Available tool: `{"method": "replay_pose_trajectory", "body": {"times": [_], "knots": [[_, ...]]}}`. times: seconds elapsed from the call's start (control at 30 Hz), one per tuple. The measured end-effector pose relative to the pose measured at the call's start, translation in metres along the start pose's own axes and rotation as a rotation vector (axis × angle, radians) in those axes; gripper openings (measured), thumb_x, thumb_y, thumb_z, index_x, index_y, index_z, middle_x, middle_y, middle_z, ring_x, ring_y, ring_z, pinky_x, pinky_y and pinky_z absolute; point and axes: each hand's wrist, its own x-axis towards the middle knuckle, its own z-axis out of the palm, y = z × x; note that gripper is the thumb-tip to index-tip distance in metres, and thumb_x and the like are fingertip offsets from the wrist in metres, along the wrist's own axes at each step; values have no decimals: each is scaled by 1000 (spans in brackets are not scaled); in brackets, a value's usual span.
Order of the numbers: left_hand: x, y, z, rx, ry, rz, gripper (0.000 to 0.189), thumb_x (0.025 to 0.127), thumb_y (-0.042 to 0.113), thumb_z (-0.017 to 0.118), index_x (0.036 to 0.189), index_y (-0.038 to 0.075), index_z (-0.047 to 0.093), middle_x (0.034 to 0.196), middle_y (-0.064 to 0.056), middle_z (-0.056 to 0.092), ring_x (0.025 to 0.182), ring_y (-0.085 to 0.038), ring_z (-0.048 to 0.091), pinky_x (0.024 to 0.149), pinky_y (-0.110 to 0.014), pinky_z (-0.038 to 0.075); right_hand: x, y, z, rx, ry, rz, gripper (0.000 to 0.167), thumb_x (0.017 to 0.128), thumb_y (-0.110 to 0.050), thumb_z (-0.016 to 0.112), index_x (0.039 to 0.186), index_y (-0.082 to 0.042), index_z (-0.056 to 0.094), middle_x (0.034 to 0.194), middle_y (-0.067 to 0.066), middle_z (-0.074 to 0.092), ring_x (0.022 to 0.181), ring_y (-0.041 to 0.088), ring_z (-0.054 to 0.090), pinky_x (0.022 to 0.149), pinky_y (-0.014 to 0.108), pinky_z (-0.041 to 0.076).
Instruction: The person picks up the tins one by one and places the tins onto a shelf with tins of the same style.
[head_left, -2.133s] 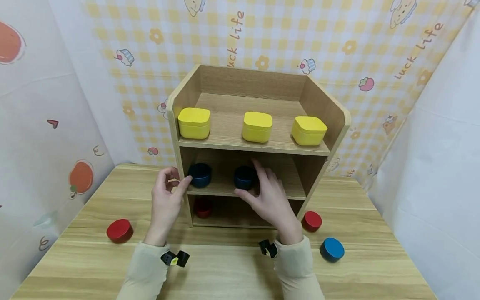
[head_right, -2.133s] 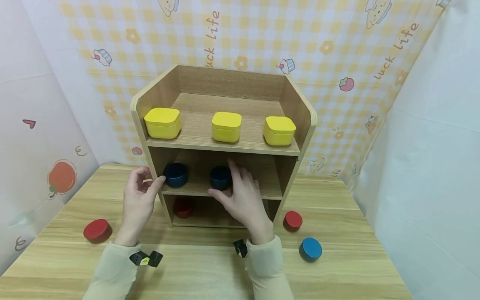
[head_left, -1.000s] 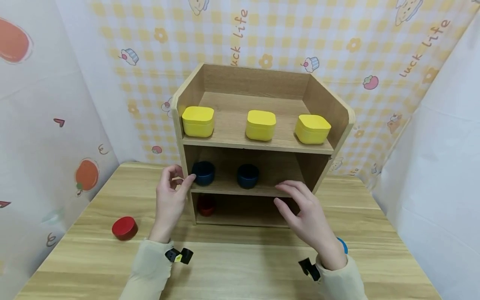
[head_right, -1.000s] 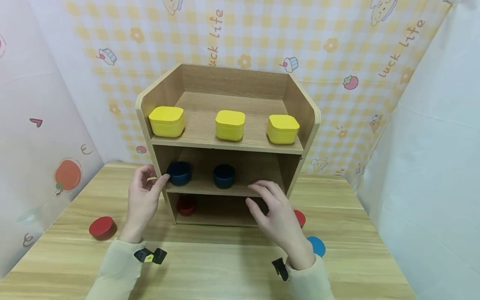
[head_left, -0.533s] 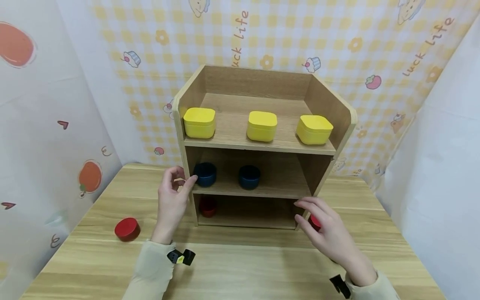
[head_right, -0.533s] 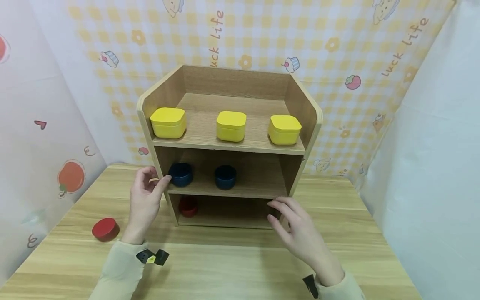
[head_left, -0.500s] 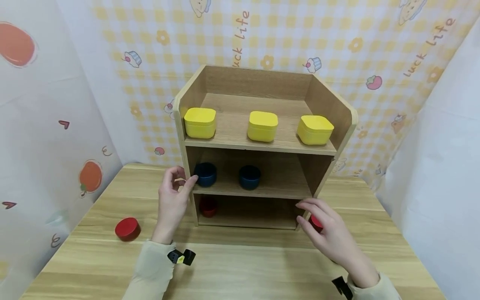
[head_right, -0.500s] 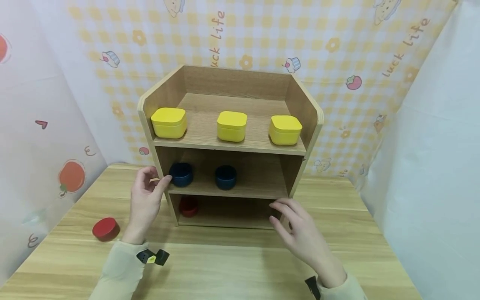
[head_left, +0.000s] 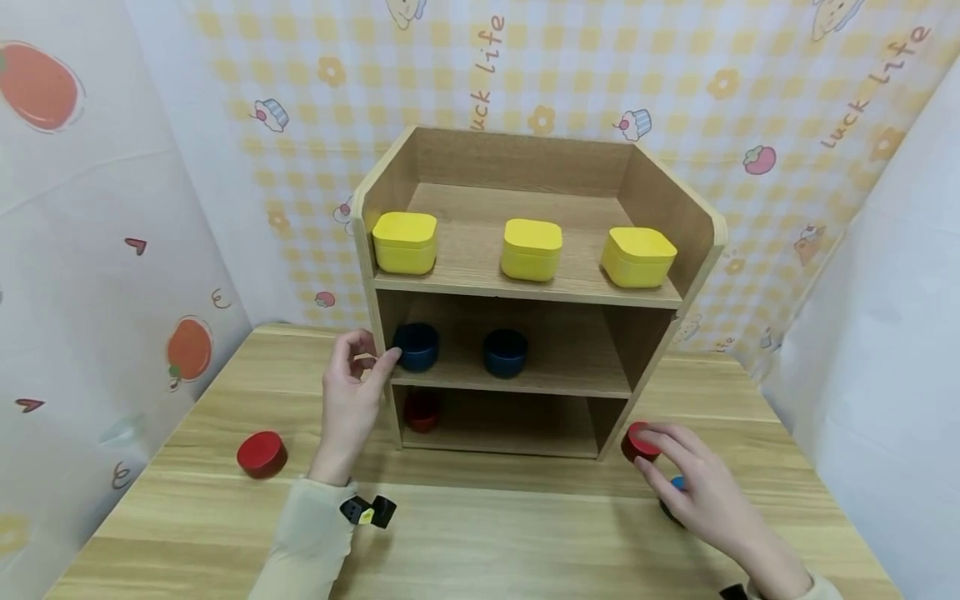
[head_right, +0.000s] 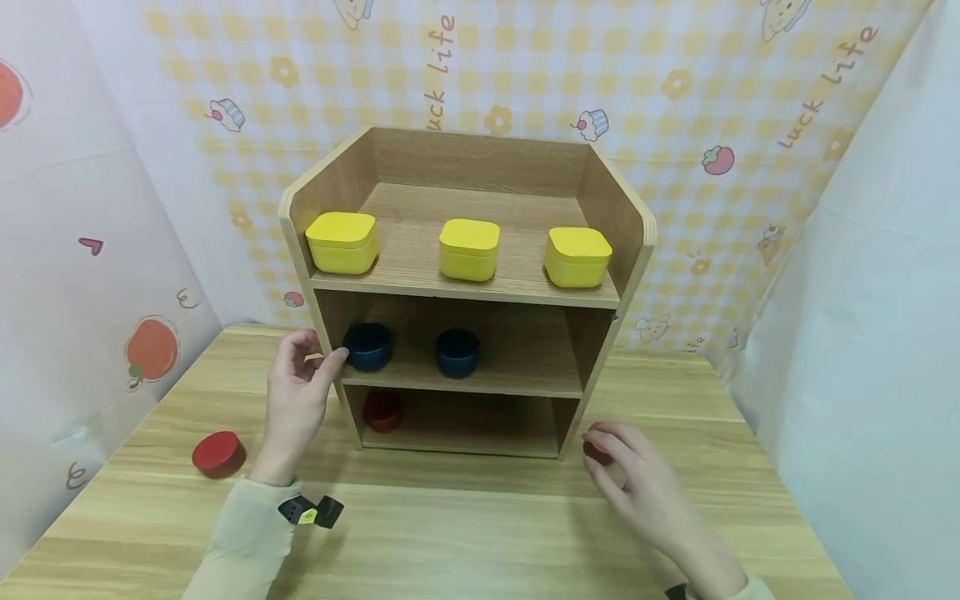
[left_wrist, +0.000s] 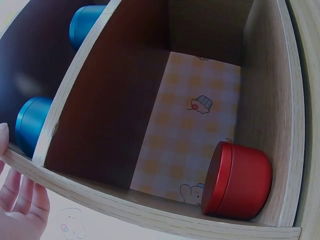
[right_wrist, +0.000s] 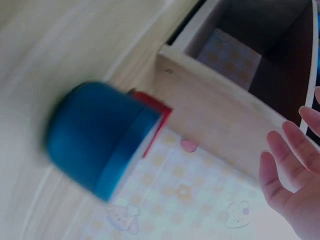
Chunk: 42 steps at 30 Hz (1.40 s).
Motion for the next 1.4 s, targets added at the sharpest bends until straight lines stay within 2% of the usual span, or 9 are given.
{"method": "replay_pose_trajectory", "body": {"times": [0.27,0.6,0.77,0.97,1.3,1.4], "knots": [[0,-1,0,-6,0,2,26,90,-2,67,108,-9,49,96,-2,46,88,-17,48,75,-24,41,-20,13,-9,-65,-67,52,42,73,0,80,113,-8,68,114,-1,61,101,15,59,92,7,36],[-1,0,1,-10,-5,-14,26,91,-2,66,109,-8,49,97,-5,46,89,-19,48,75,-25,41,-45,23,-15,-96,-94,71,44,69,0,83,109,-10,68,110,-3,62,95,18,61,91,5,34],[0,0,0,-9,4,-32,26,91,-1,67,108,-8,49,97,-4,46,86,-21,48,74,-26,40,-55,31,-19,-119,-123,117,45,71,-2,83,112,-10,67,111,-3,62,93,20,63,87,3,36],[0,0,0,-11,7,-16,25,90,-3,67,107,-9,48,96,-5,46,86,-19,47,75,-25,40,-65,42,-23,-128,-131,146,43,72,-2,83,111,-9,67,109,-3,62,91,20,63,83,3,37],[0,0,0,-11,-1,-27,26,91,0,66,108,-8,48,97,-4,46,88,-19,48,76,-25,40,-78,55,-27,-121,-187,198,41,76,-10,83,114,-10,67,109,-7,63,93,20,63,85,2,35],[0,1,0,-6,1,-24,26,92,0,66,108,-8,48,97,-4,46,89,-19,48,77,-25,40,-80,57,-29,-127,-207,214,41,78,-15,83,115,-11,66,111,-8,63,95,19,63,84,5,38]]}}
